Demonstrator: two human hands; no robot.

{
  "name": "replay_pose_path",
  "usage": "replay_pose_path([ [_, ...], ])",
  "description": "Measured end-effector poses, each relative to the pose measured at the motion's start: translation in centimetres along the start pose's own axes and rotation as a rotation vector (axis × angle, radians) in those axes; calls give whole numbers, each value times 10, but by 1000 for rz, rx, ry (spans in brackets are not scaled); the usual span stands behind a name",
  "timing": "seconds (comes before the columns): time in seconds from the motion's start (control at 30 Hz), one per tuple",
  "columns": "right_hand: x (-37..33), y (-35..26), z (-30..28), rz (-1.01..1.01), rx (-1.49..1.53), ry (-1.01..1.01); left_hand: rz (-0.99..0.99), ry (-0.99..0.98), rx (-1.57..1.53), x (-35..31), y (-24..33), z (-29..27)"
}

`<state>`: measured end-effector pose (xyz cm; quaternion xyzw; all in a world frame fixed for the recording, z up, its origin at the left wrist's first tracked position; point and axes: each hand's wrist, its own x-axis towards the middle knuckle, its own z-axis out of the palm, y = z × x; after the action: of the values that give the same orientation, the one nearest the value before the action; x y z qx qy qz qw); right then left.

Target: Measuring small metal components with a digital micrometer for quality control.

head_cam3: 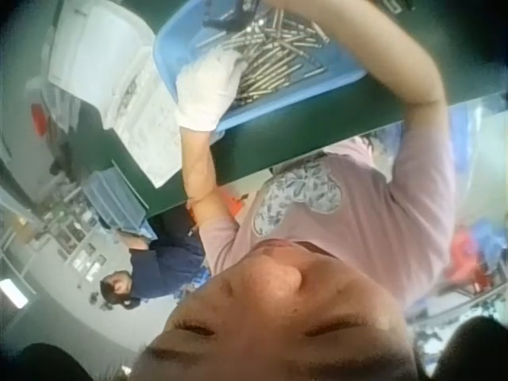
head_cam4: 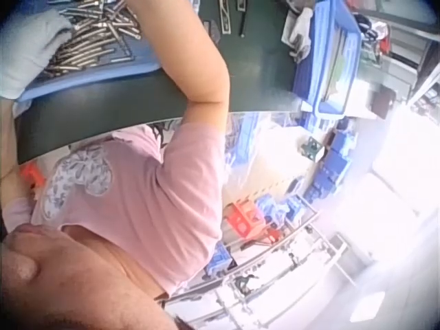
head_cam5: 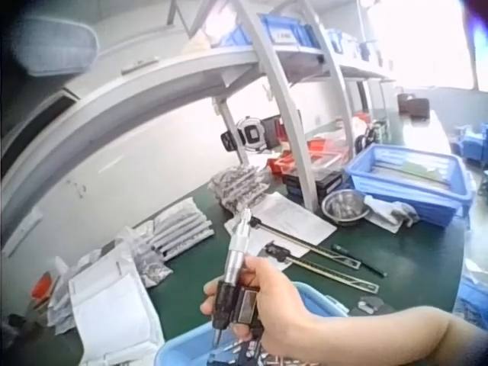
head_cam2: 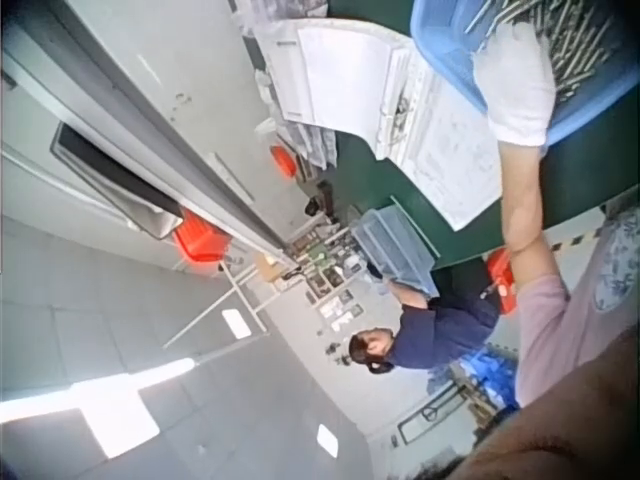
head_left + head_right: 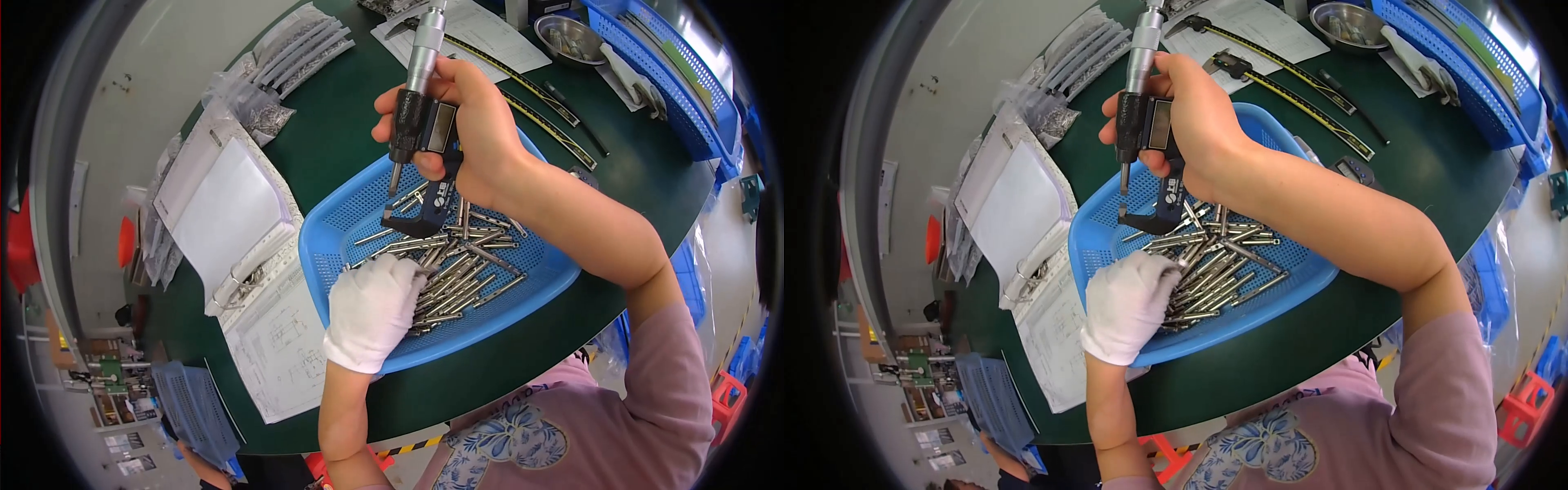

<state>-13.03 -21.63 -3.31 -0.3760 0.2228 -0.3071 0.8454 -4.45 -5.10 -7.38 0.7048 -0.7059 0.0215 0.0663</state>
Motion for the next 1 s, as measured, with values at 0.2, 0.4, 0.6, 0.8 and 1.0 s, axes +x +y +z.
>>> replay_pose_path([
  [0.2,-1,-1,-2,53,38,-6,-14,-35,-42,13,-11,1],
  [0.4,-2,1,2,102,20,-18,-165,-181,217,40,-46,25],
  [0.6,-1,1,0,111,28,-38,-282,-155,62,40,-39,11],
  [0.8,-8,2,5,132,-61,-167,-702,367,-1419,8,-28,-13],
  [1.0,-16,6,8,166,-106,-254,-611,181,-2418,-5,-7,-13],
])
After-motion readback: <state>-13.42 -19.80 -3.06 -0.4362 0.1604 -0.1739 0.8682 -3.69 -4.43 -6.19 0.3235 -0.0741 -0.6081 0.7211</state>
